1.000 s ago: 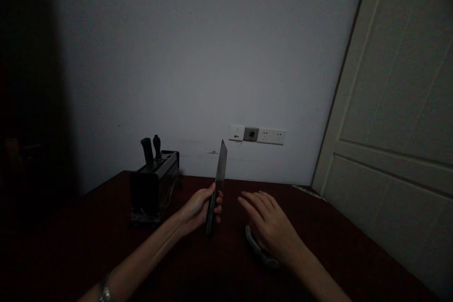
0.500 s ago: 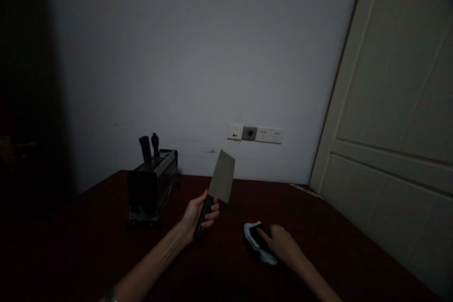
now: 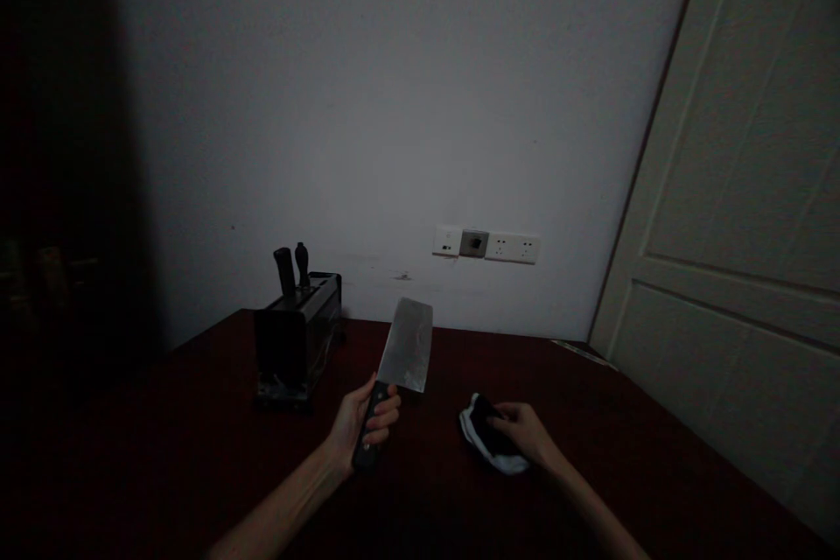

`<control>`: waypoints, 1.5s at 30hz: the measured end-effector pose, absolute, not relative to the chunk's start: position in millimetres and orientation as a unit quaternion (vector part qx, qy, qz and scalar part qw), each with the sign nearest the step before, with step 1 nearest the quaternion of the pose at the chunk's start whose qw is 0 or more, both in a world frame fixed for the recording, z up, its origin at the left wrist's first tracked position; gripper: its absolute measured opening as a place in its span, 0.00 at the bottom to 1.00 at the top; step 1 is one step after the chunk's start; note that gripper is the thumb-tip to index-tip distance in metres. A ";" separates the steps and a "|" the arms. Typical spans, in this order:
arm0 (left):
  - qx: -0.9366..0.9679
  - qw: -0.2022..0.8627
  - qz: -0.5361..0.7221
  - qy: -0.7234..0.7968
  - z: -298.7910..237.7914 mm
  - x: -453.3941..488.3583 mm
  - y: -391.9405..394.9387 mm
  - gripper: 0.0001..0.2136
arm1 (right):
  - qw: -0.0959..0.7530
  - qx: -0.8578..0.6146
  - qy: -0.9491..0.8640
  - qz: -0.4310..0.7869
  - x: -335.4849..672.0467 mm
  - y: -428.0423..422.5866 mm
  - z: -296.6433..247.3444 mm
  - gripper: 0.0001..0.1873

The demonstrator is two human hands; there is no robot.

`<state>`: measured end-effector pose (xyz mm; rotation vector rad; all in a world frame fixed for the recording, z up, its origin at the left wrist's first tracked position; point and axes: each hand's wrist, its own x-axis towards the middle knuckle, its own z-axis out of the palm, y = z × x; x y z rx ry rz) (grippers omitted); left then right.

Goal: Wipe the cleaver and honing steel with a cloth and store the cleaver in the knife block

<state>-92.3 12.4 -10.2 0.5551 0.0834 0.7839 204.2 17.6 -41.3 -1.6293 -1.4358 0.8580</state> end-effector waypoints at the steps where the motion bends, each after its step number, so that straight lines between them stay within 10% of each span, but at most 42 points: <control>1: 0.269 0.887 0.373 0.037 -11.7 -92.7 10.9 0.12 | 0.417 -0.628 -0.546 0.365 203.4 18.2 -37.2 0.09; 9: 0.280 0.892 0.355 0.022 -19.9 -86.2 -4.1 0.14 | 0.563 -0.535 -0.446 0.444 194.2 36.1 10.5 0.11; 17: 0.283 0.900 0.329 0.035 -23.9 -75.6 -15.3 0.14 | 0.638 -0.473 -0.551 0.257 155.0 78.4 67.3 0.21; 35: 0.289 0.906 0.304 -0.053 -33.3 -70.6 -20.4 0.13 | 0.241 -0.263 -0.933 -0.041 107.6 10.8 58.2 0.21; 45: 0.327 0.901 0.285 -0.027 -27.7 -68.4 -29.8 0.15 | 0.305 -0.291 -0.905 -0.059 123.9 20.7 78.9 0.22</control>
